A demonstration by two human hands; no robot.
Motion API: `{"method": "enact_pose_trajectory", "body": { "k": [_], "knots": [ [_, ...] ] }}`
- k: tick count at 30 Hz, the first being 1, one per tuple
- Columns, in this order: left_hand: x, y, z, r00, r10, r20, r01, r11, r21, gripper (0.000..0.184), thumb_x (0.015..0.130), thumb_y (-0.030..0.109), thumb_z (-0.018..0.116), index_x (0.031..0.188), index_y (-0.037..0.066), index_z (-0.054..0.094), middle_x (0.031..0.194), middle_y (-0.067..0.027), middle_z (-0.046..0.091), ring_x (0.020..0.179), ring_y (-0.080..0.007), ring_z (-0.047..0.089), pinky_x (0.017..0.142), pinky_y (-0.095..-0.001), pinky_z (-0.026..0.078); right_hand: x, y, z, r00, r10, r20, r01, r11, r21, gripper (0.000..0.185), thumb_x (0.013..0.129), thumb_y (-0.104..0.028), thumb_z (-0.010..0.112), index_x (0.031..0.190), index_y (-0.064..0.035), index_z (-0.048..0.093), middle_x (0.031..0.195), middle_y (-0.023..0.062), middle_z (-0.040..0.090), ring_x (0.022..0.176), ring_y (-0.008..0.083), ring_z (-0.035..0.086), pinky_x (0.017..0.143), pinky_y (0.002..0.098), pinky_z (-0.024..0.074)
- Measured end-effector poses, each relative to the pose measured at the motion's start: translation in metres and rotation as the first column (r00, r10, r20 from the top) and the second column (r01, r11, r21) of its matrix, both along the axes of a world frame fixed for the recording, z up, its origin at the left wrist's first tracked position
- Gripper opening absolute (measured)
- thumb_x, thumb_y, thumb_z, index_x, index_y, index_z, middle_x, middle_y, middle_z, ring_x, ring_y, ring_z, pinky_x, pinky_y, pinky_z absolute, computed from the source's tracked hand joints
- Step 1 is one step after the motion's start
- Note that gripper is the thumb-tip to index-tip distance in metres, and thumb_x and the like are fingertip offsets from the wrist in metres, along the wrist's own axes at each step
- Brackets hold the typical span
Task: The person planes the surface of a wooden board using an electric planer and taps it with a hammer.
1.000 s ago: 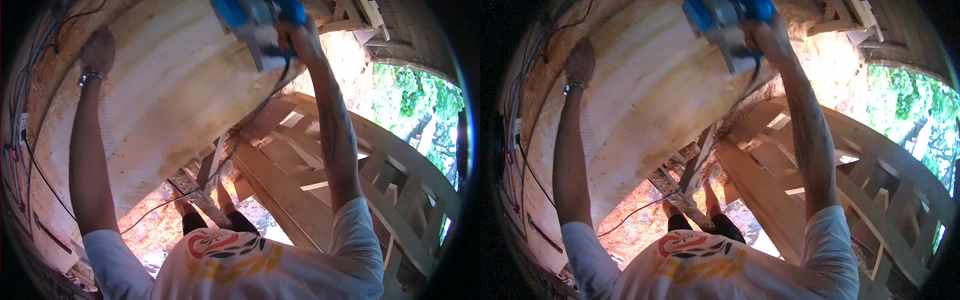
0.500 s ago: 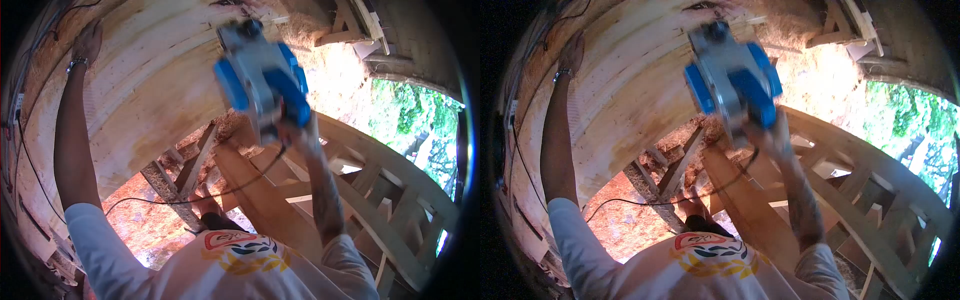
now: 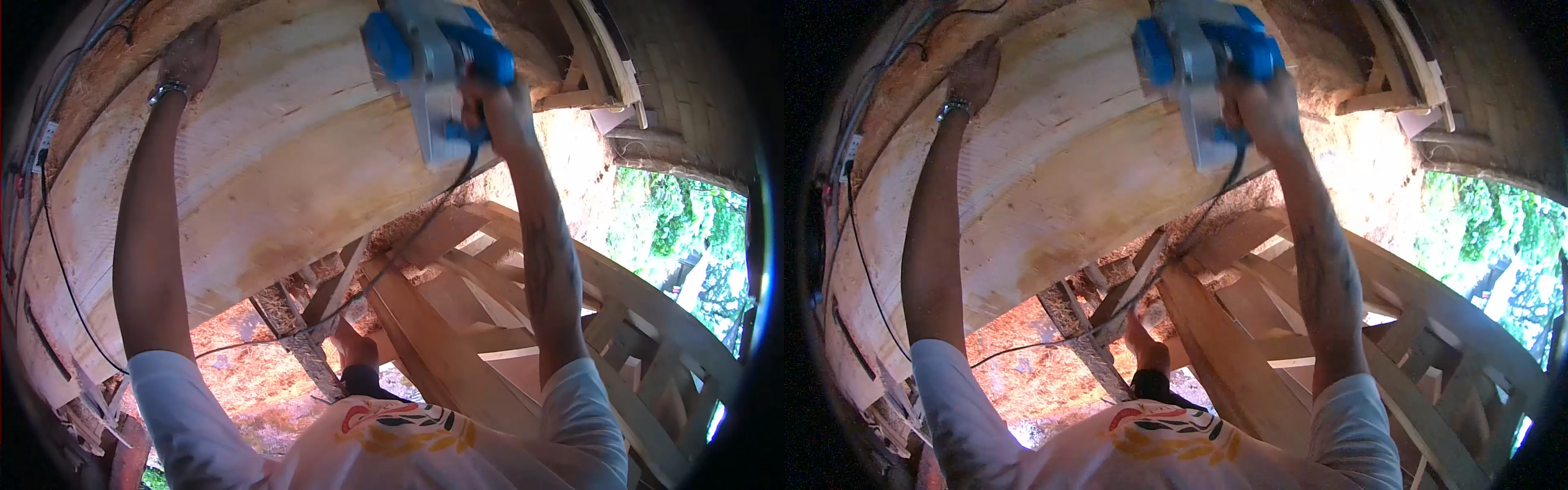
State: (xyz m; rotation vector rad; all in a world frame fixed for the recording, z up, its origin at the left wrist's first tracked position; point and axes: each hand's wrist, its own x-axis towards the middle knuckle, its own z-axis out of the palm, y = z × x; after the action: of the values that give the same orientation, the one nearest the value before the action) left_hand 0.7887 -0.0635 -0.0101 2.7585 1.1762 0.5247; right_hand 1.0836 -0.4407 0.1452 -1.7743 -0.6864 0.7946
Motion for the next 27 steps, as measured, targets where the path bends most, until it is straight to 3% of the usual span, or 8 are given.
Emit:
{"method": "enact_pose_trajectory", "body": {
  "k": [4,7,12,13,16,18,21,27],
  "knots": [
    [0.002,-0.016,0.024,1.000,0.018,-0.019,-0.020,0.995,-0.094,0.054,0.108,0.046,0.032,0.139,0.010,0.059,0.143,-0.0185,0.060,0.130,-0.0404,0.057,0.113,-0.0495,0.043,0.065,0.121,-0.025,0.963,0.240,0.122,-0.262,0.941,0.214,0.009,0.080,-0.009,0.063,0.073,-0.0037,0.060,0.057,0.0042,0.054,0.046,0.0152,0.051,0.046,0.0332,0.0409],
    [-0.010,0.041,-0.031,0.990,-0.035,-0.138,0.035,0.999,-0.002,0.058,0.108,0.049,0.029,0.140,0.012,0.059,0.144,-0.0180,0.059,0.131,-0.0405,0.057,0.113,-0.0497,0.044,0.068,0.153,-0.017,0.995,0.096,-0.037,-0.092,0.991,0.096,0.016,0.083,-0.002,0.062,0.071,-0.0083,0.054,0.059,0.0016,0.050,0.046,0.0145,0.048,0.042,0.0322,0.0380],
    [0.004,0.035,-0.017,0.996,-0.003,-0.088,-0.009,0.991,-0.136,0.061,0.108,0.050,0.027,0.145,0.011,0.056,0.148,-0.0176,0.057,0.136,-0.0386,0.054,0.115,-0.0485,0.042,0.010,0.043,0.000,0.991,0.131,-0.030,-0.129,0.990,0.054,0.011,0.077,-0.008,0.069,0.076,-0.0050,0.059,0.062,0.0041,0.055,0.047,0.0152,0.052,0.047,0.0326,0.0423],
    [0.004,0.036,-0.007,0.995,0.015,-0.101,-0.033,0.984,-0.178,0.059,0.109,0.048,0.028,0.145,0.010,0.055,0.149,-0.0179,0.056,0.137,-0.0377,0.053,0.116,-0.0480,0.041,-0.031,-0.013,0.011,0.999,-0.004,-0.054,0.004,1.000,-0.005,0.013,0.076,-0.009,0.070,0.083,-0.0045,0.060,0.062,0.0045,0.056,0.048,0.0151,0.054,0.047,0.0316,0.0432],
    [0.005,0.013,0.023,0.986,0.052,-0.160,-0.081,0.979,-0.185,0.058,0.109,0.046,0.029,0.144,0.008,0.055,0.150,-0.0177,0.055,0.137,-0.0376,0.052,0.117,-0.0474,0.040,-0.070,-0.111,0.009,0.993,-0.010,-0.115,-0.009,0.987,-0.161,0.025,0.081,-0.004,0.065,0.105,0.0001,0.060,0.066,0.0026,0.057,0.051,0.0106,0.056,0.047,0.0275,0.0423],
    [0.010,0.005,0.030,0.980,0.052,-0.192,-0.092,0.975,-0.201,0.059,0.109,0.047,0.029,0.144,0.008,0.056,0.150,-0.0174,0.055,0.136,-0.0381,0.053,0.116,-0.0474,0.041,-0.105,-0.150,0.015,0.985,-0.089,-0.148,0.062,0.983,-0.173,0.025,0.081,-0.006,0.067,0.104,0.0000,0.060,0.068,0.0024,0.059,0.052,0.0108,0.056,0.048,0.0276,0.0437],
    [0.008,0.011,0.032,0.975,0.050,-0.217,-0.100,0.969,-0.227,0.060,0.108,0.048,0.027,0.145,0.010,0.055,0.148,-0.0164,0.057,0.134,-0.0390,0.055,0.114,-0.0486,0.042,-0.136,-0.164,0.019,0.966,-0.196,-0.169,0.159,0.964,-0.213,0.026,0.082,-0.007,0.069,0.105,-0.0004,0.060,0.068,0.0026,0.059,0.053,0.0111,0.057,0.048,0.0282,0.0450],
    [0.005,0.034,-0.026,0.998,0.044,-0.033,-0.046,0.998,-0.039,0.058,0.107,0.047,0.030,0.144,0.011,0.055,0.144,-0.0163,0.060,0.129,-0.0391,0.059,0.111,-0.0523,0.045,-0.081,-0.054,0.009,0.996,-0.091,0.004,0.091,0.984,-0.153,0.022,0.078,-0.009,0.069,0.097,-0.0010,0.060,0.061,0.0055,0.056,0.044,0.0146,0.052,0.046,0.0316,0.0434]
  ]
}}
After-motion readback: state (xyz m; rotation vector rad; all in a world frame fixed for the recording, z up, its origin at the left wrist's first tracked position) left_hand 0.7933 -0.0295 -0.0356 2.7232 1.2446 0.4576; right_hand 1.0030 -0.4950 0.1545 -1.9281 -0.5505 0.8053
